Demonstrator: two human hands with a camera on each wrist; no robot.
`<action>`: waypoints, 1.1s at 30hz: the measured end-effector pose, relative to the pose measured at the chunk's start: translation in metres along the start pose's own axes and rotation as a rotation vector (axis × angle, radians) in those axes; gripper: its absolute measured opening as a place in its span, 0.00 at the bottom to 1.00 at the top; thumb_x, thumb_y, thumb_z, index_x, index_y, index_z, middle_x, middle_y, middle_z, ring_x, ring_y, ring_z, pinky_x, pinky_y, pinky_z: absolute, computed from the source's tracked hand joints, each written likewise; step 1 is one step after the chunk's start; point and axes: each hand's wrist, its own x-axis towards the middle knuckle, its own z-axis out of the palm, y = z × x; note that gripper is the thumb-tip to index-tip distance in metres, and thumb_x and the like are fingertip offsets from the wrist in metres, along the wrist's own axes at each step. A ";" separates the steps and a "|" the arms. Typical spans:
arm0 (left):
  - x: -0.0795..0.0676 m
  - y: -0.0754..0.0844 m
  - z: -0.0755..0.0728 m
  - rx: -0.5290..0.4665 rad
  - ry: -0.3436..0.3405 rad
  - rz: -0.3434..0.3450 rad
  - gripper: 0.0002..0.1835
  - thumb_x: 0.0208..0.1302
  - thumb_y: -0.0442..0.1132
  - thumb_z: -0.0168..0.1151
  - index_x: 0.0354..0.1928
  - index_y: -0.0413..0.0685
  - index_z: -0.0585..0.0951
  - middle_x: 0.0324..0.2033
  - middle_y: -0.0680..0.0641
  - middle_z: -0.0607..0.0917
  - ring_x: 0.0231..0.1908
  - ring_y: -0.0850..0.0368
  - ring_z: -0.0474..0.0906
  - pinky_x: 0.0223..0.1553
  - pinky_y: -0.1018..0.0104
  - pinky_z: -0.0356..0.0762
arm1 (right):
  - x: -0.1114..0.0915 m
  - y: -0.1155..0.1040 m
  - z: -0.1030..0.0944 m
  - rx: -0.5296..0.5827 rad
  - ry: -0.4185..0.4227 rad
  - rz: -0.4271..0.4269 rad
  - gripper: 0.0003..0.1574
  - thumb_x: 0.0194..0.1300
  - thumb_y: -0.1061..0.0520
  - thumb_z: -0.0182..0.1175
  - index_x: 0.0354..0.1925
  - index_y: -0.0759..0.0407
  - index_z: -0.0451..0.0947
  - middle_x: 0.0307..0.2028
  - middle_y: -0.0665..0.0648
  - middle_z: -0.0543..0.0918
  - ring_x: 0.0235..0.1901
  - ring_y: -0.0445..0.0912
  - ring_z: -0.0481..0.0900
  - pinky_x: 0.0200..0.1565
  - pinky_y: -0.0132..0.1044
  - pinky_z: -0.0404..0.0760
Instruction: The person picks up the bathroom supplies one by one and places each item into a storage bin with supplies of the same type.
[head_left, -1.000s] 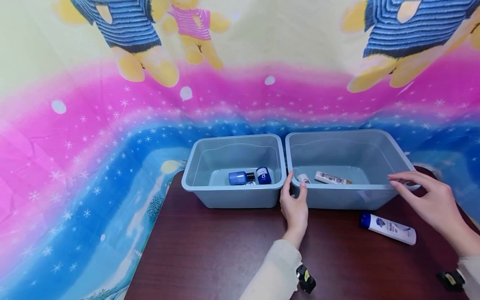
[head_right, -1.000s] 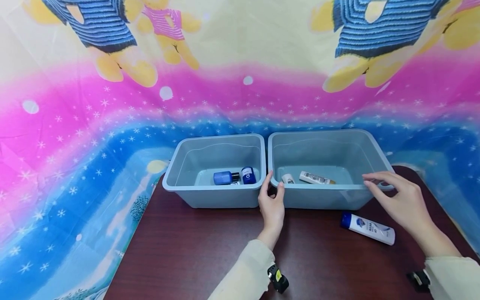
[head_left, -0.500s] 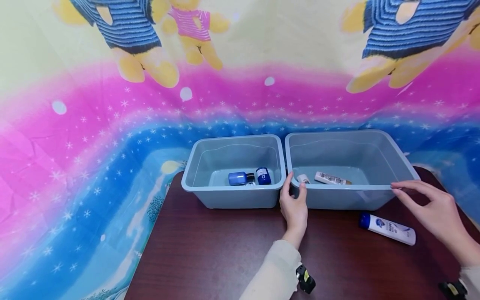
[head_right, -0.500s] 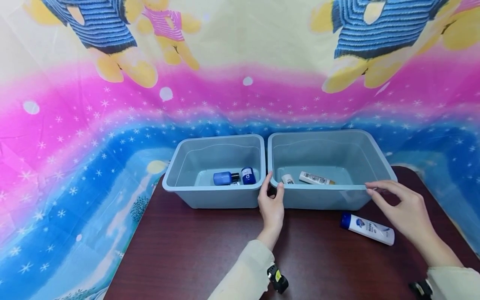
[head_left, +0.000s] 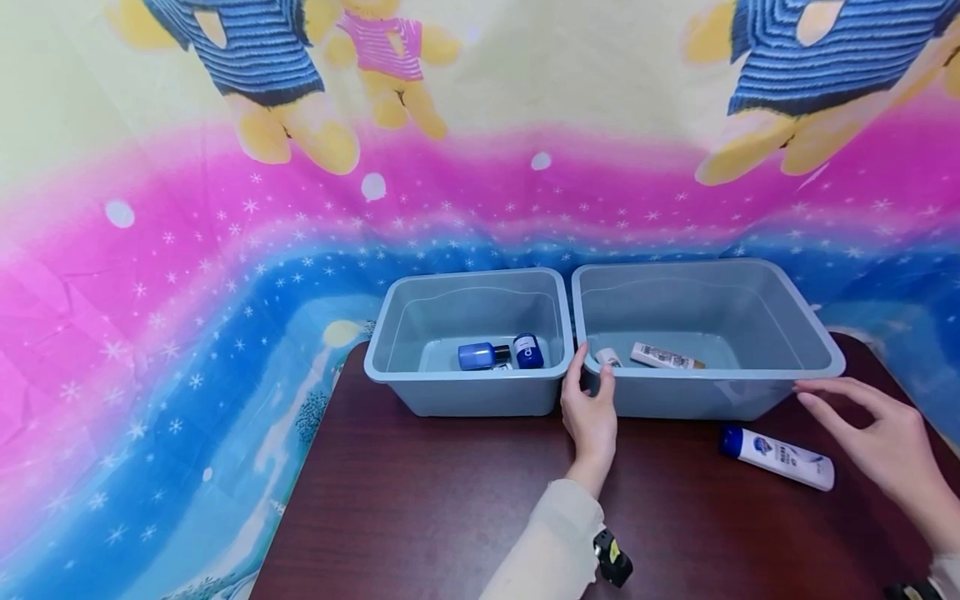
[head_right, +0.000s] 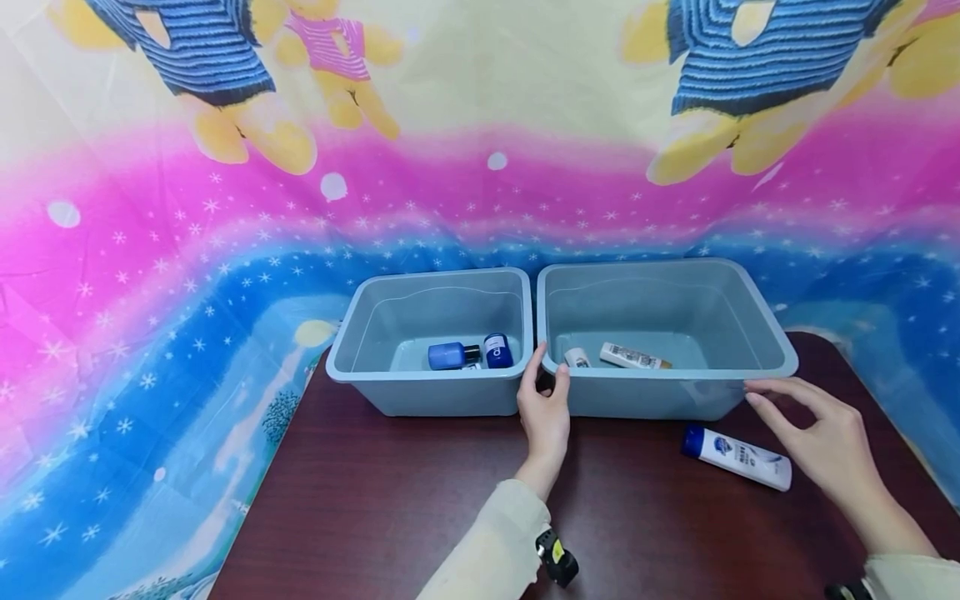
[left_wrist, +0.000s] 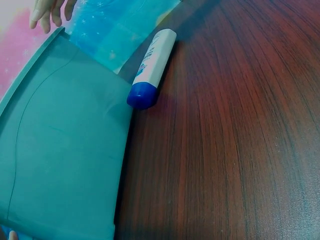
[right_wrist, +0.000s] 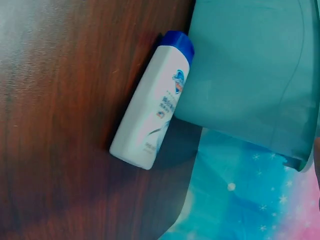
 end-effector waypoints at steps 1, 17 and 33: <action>0.000 0.000 0.000 0.003 0.002 0.001 0.22 0.65 0.46 0.67 0.59 0.79 0.79 0.58 0.61 0.80 0.57 0.59 0.75 0.54 0.52 0.74 | -0.001 0.001 0.000 0.000 0.001 -0.001 0.14 0.60 0.66 0.68 0.46 0.62 0.85 0.42 0.20 0.73 0.47 0.16 0.66 0.49 0.11 0.57; 0.000 0.000 0.001 0.016 -0.001 -0.001 0.23 0.65 0.46 0.67 0.59 0.80 0.78 0.58 0.60 0.80 0.56 0.58 0.75 0.53 0.52 0.74 | -0.024 0.024 0.002 -0.039 -0.049 0.100 0.14 0.62 0.60 0.69 0.47 0.60 0.84 0.41 0.17 0.72 0.46 0.12 0.63 0.45 0.10 0.55; 0.001 -0.003 0.001 0.005 0.003 0.003 0.23 0.64 0.45 0.67 0.59 0.79 0.79 0.58 0.60 0.80 0.56 0.58 0.76 0.53 0.51 0.74 | -0.043 0.050 0.012 -0.095 -0.087 0.162 0.18 0.65 0.54 0.68 0.49 0.64 0.83 0.40 0.12 0.65 0.44 0.09 0.56 0.45 0.11 0.52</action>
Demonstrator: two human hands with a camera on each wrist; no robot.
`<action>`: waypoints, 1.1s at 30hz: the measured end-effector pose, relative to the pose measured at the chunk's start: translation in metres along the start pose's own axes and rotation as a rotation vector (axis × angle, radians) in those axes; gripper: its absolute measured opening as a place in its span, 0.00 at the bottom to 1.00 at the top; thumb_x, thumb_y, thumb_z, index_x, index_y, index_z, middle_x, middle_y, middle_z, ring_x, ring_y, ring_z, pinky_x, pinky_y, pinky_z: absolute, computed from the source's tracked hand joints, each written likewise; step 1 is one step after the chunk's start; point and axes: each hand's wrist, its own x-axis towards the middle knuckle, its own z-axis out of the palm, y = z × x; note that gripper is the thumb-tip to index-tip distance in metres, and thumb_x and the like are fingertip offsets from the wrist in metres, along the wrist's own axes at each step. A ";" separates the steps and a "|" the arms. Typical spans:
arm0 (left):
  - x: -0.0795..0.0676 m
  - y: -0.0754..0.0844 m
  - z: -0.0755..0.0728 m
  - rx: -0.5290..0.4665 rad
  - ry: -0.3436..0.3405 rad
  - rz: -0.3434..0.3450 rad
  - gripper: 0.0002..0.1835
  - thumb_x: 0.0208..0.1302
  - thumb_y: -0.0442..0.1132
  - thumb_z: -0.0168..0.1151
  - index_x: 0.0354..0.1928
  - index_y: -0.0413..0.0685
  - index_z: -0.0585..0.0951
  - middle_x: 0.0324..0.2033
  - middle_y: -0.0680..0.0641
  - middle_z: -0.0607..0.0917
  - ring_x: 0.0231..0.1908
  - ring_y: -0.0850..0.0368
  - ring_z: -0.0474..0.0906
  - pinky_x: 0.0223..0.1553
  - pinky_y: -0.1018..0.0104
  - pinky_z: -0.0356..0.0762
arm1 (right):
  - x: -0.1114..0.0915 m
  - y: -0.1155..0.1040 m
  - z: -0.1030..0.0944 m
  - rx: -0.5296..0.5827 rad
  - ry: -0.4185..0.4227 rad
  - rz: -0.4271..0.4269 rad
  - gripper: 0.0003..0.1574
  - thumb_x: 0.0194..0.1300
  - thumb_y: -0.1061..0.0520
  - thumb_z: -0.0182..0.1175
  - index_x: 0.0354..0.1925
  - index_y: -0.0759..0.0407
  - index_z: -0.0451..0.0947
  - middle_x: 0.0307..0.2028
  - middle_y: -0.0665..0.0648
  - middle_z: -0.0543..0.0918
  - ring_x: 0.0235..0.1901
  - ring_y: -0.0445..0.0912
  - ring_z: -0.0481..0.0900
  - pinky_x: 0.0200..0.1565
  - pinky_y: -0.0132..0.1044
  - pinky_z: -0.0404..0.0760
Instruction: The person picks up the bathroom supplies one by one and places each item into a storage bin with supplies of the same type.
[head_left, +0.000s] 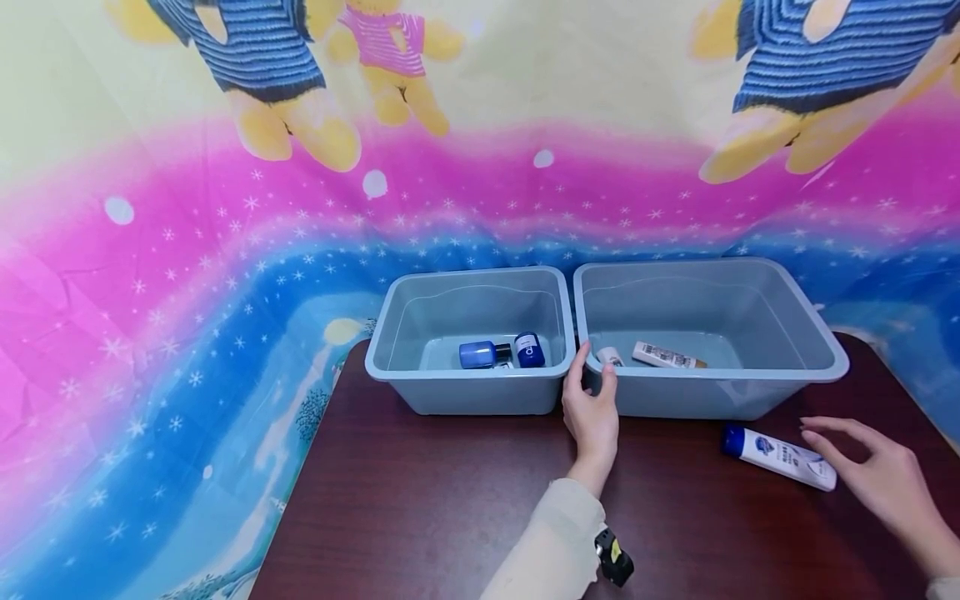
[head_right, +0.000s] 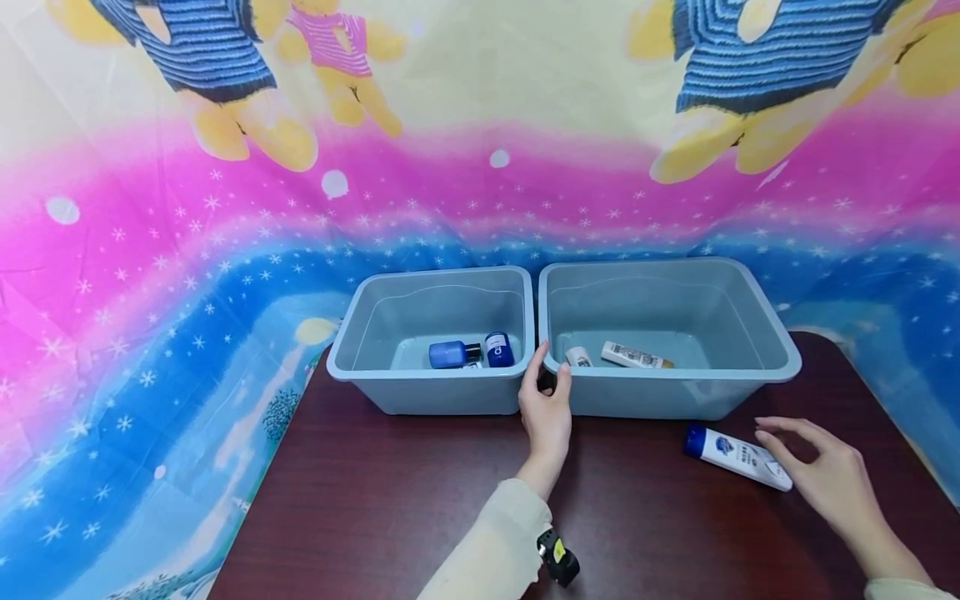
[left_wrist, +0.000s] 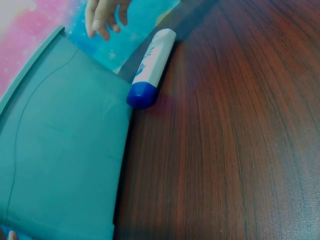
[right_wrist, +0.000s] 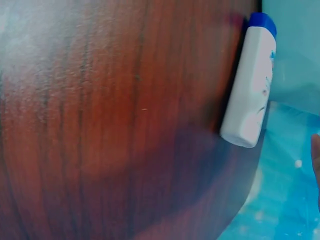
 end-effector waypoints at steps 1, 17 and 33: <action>0.000 0.000 0.000 0.000 0.000 0.001 0.23 0.64 0.45 0.67 0.59 0.79 0.79 0.58 0.60 0.80 0.56 0.58 0.76 0.53 0.51 0.74 | -0.001 0.002 0.001 0.001 -0.007 0.007 0.18 0.64 0.54 0.68 0.49 0.64 0.83 0.39 0.12 0.65 0.44 0.09 0.56 0.44 0.11 0.53; -0.001 0.000 -0.001 0.002 -0.004 -0.001 0.22 0.65 0.49 0.67 0.59 0.80 0.79 0.58 0.60 0.80 0.56 0.58 0.75 0.53 0.52 0.74 | -0.002 0.020 0.010 -0.036 -0.205 0.079 0.25 0.64 0.52 0.68 0.53 0.67 0.80 0.41 0.67 0.85 0.29 0.21 0.70 0.25 0.23 0.71; -0.001 0.001 -0.001 0.009 -0.004 -0.005 0.22 0.65 0.48 0.66 0.59 0.79 0.79 0.58 0.61 0.79 0.57 0.58 0.75 0.54 0.51 0.74 | 0.000 0.026 0.019 -0.064 -0.329 0.168 0.35 0.67 0.43 0.64 0.58 0.70 0.75 0.52 0.78 0.77 0.46 0.64 0.74 0.41 0.58 0.70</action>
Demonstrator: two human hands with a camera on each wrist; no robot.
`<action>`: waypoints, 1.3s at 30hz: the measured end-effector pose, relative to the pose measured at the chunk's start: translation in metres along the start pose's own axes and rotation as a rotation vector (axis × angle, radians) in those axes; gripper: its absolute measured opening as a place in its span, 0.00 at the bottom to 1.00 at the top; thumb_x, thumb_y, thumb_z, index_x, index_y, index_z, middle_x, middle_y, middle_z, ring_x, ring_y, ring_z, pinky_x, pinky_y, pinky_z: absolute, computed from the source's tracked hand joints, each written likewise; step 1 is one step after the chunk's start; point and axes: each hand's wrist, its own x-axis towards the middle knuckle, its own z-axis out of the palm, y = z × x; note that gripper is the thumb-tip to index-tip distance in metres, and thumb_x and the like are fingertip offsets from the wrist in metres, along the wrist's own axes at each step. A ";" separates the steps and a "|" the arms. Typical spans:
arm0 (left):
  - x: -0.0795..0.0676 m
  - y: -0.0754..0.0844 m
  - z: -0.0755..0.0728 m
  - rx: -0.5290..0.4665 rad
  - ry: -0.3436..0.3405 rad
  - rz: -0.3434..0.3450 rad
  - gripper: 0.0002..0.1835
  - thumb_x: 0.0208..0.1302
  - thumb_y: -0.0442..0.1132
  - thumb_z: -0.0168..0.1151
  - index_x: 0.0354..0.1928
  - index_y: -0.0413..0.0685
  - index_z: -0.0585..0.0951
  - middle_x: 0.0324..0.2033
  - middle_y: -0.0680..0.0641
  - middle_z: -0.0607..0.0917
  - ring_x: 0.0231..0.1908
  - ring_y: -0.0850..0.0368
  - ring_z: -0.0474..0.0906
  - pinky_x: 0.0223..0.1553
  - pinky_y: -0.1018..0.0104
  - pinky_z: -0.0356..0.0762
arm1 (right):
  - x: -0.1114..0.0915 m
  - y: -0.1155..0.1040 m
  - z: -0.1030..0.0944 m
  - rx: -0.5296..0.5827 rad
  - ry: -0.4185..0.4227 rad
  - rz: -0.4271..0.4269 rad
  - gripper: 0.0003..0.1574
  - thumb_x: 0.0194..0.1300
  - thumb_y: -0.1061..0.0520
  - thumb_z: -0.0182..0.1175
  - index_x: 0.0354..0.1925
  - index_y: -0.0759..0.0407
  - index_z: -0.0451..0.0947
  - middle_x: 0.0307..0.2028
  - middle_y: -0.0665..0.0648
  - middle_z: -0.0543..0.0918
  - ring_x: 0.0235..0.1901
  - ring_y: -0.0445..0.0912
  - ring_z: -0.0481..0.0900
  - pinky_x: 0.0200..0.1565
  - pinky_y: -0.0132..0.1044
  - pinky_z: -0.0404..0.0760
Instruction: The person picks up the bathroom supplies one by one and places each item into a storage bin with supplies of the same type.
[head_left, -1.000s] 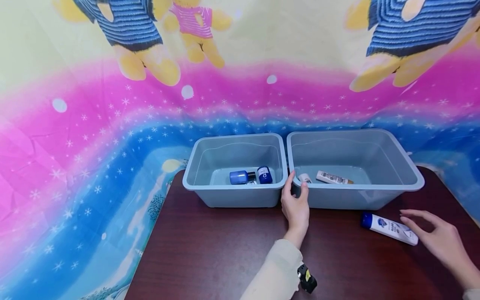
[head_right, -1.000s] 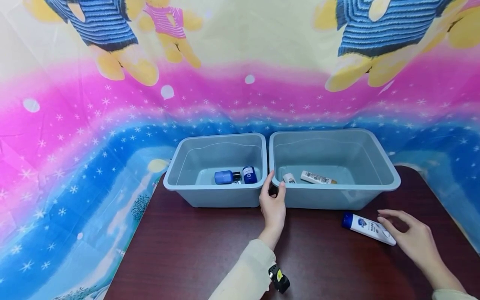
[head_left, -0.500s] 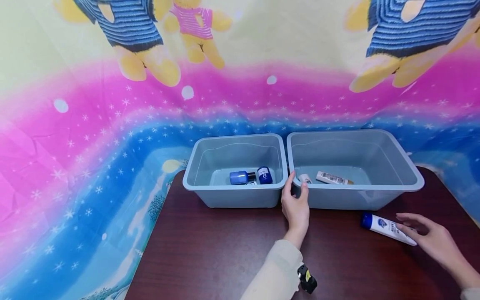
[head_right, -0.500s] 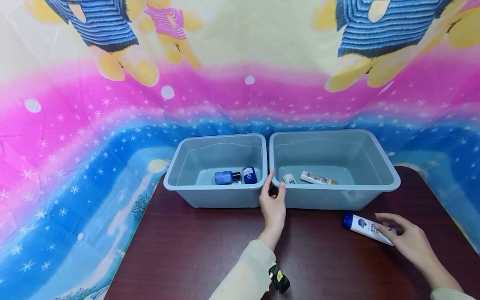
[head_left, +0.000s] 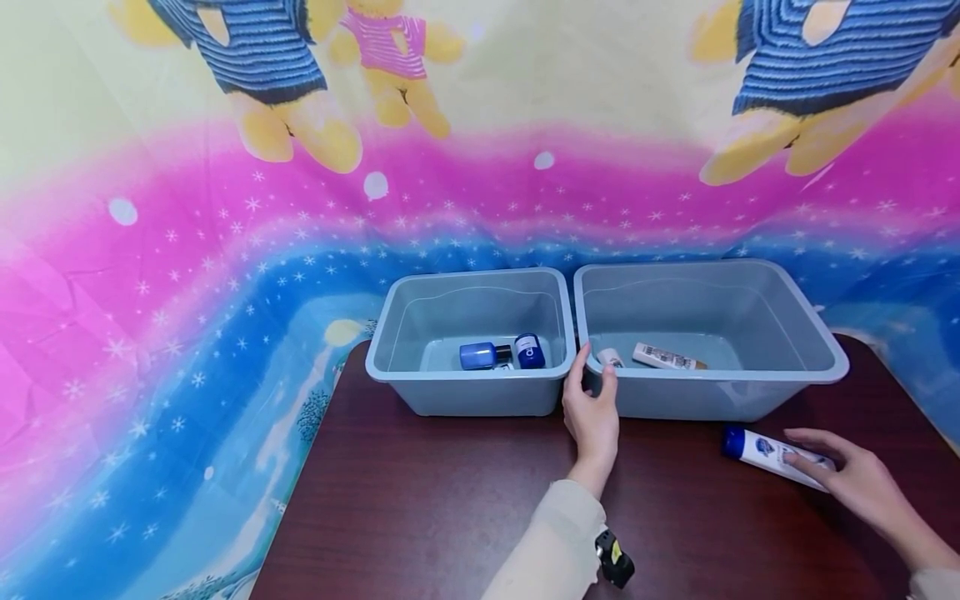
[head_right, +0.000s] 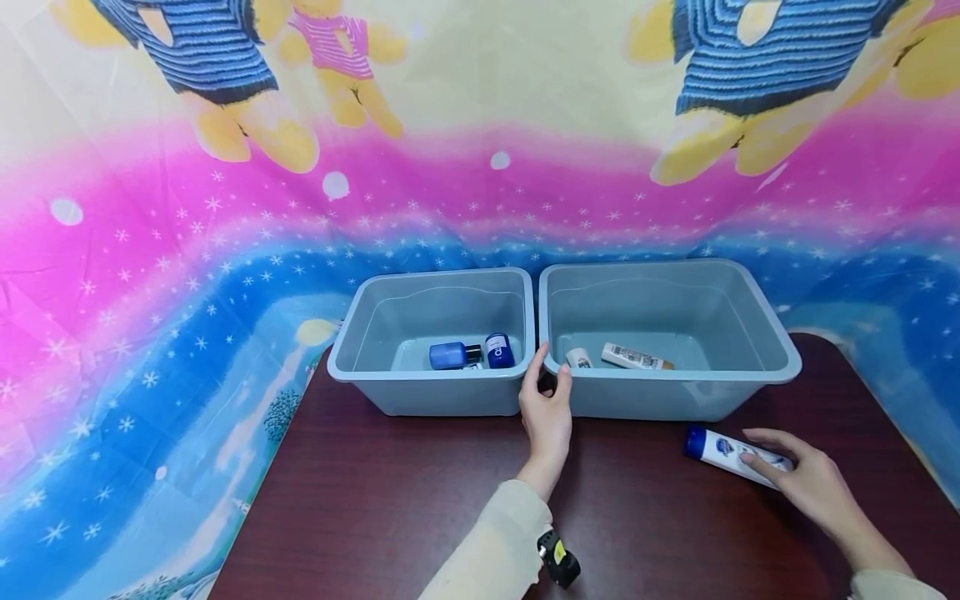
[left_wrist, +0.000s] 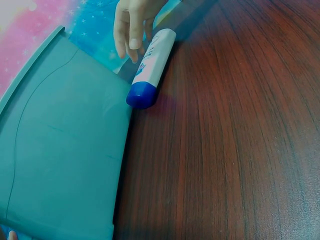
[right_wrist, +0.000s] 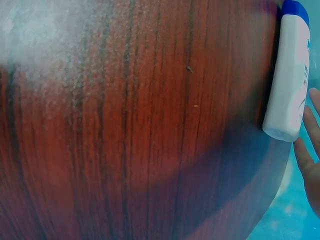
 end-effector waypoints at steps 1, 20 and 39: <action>0.000 0.000 0.000 0.002 0.000 -0.001 0.22 0.65 0.49 0.66 0.59 0.80 0.79 0.58 0.61 0.79 0.57 0.58 0.75 0.54 0.51 0.74 | 0.001 0.000 0.000 0.006 -0.009 0.002 0.36 0.67 0.43 0.64 0.58 0.70 0.74 0.53 0.79 0.76 0.48 0.68 0.72 0.41 0.62 0.68; 0.000 0.001 -0.001 -0.004 -0.006 0.008 0.22 0.65 0.47 0.66 0.59 0.80 0.78 0.58 0.61 0.79 0.57 0.59 0.75 0.54 0.52 0.74 | 0.012 0.007 0.006 -0.019 -0.145 0.007 0.42 0.63 0.40 0.67 0.61 0.69 0.74 0.52 0.80 0.74 0.44 0.65 0.74 0.37 0.48 0.68; 0.001 0.000 -0.001 0.003 -0.001 0.009 0.22 0.65 0.48 0.66 0.59 0.81 0.78 0.58 0.62 0.79 0.57 0.59 0.75 0.53 0.53 0.74 | 0.016 0.006 0.009 -0.007 -0.211 0.025 0.46 0.61 0.38 0.68 0.63 0.70 0.70 0.51 0.79 0.75 0.42 0.62 0.75 0.37 0.46 0.69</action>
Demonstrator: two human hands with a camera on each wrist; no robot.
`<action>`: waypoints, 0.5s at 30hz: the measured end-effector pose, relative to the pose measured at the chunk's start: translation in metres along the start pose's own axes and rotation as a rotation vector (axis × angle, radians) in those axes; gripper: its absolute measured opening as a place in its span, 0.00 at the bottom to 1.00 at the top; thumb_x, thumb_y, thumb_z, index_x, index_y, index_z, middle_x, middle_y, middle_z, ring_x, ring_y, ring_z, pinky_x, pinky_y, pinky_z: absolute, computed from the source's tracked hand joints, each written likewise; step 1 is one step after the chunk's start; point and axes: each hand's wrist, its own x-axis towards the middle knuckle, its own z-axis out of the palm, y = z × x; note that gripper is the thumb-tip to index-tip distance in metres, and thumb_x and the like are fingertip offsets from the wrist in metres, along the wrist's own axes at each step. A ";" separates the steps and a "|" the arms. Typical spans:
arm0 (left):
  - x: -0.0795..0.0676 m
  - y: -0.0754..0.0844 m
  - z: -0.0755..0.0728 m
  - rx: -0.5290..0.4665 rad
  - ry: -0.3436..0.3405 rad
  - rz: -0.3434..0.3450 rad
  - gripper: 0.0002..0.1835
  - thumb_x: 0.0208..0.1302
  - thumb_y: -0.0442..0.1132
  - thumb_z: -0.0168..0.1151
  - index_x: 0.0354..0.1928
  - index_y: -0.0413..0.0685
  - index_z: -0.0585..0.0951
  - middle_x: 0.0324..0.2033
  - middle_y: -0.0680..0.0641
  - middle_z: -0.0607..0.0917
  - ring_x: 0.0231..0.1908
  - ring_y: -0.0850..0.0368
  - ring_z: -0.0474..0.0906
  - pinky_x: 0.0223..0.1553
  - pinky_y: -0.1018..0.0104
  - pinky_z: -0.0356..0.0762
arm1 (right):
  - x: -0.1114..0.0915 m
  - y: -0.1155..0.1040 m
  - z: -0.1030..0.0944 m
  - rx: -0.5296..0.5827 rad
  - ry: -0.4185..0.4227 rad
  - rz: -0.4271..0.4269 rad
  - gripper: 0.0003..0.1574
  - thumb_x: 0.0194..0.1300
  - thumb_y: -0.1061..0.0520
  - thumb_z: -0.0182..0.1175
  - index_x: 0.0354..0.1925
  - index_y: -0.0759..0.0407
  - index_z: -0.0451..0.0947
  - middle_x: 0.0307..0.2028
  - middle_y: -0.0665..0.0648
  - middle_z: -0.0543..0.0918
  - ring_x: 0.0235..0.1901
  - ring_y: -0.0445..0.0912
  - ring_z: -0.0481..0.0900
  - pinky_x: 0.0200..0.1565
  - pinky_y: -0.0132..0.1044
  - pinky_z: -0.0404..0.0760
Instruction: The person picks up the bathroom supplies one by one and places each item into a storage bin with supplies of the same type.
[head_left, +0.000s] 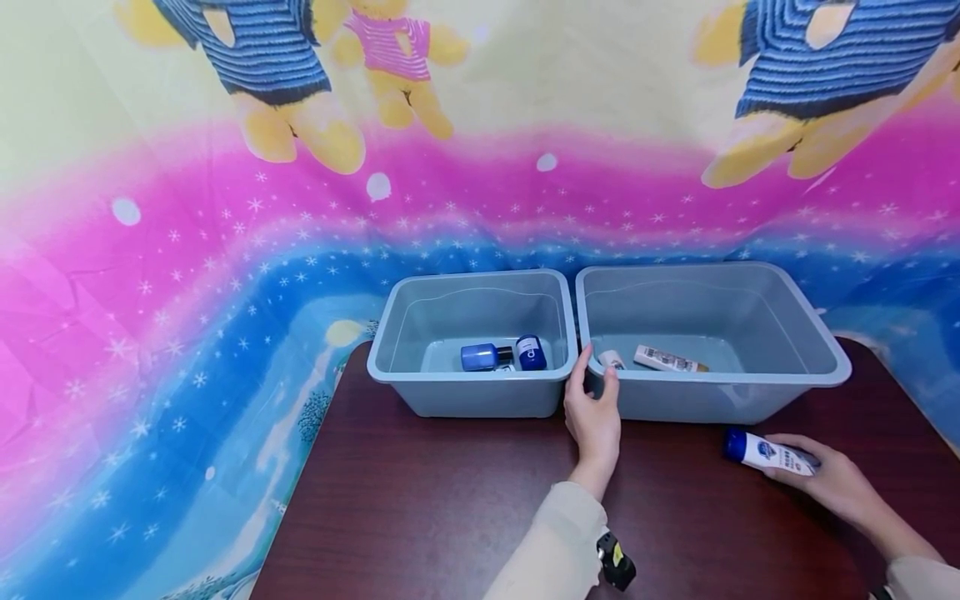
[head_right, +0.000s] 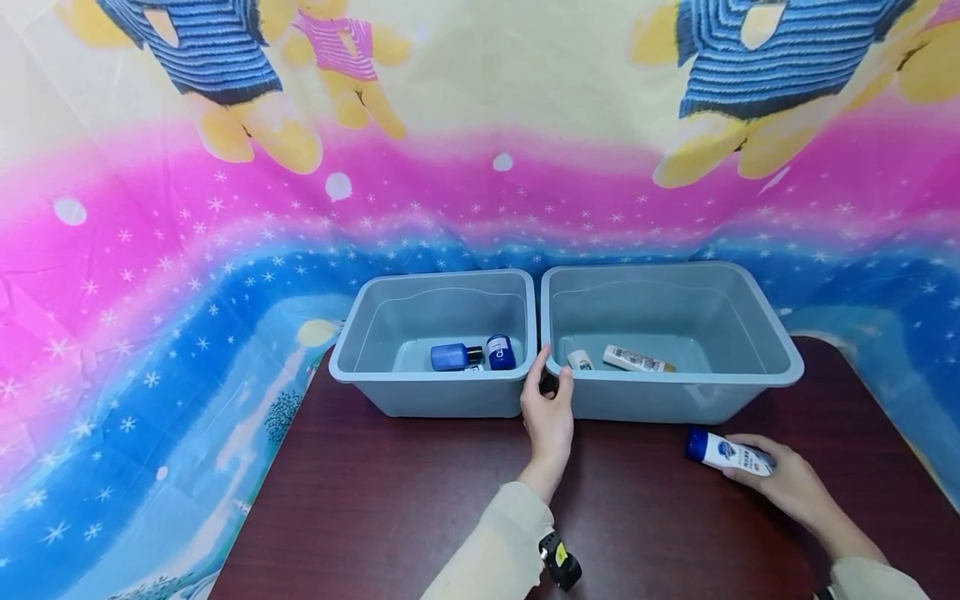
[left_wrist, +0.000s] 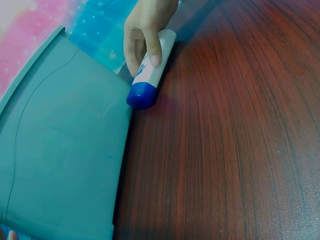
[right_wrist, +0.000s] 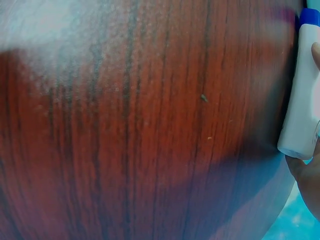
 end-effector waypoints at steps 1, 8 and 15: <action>0.000 0.000 0.000 0.000 0.000 -0.003 0.22 0.65 0.48 0.66 0.59 0.82 0.78 0.58 0.62 0.79 0.57 0.60 0.75 0.53 0.54 0.74 | 0.000 0.000 0.000 0.001 -0.005 0.001 0.47 0.61 0.38 0.68 0.63 0.70 0.70 0.51 0.79 0.75 0.42 0.62 0.75 0.37 0.47 0.69; 0.000 0.001 0.000 -0.007 -0.007 -0.016 0.22 0.65 0.48 0.66 0.59 0.83 0.78 0.58 0.64 0.78 0.58 0.61 0.74 0.54 0.54 0.73 | 0.003 0.005 0.003 0.004 -0.013 -0.011 0.49 0.58 0.39 0.71 0.64 0.70 0.68 0.53 0.82 0.71 0.44 0.65 0.74 0.41 0.59 0.69; -0.001 0.002 0.000 -0.008 -0.001 -0.016 0.23 0.65 0.46 0.66 0.59 0.82 0.78 0.58 0.64 0.78 0.58 0.61 0.74 0.54 0.54 0.73 | 0.004 0.007 0.003 -0.004 -0.011 -0.018 0.49 0.57 0.40 0.72 0.64 0.70 0.69 0.53 0.82 0.72 0.45 0.65 0.74 0.42 0.60 0.69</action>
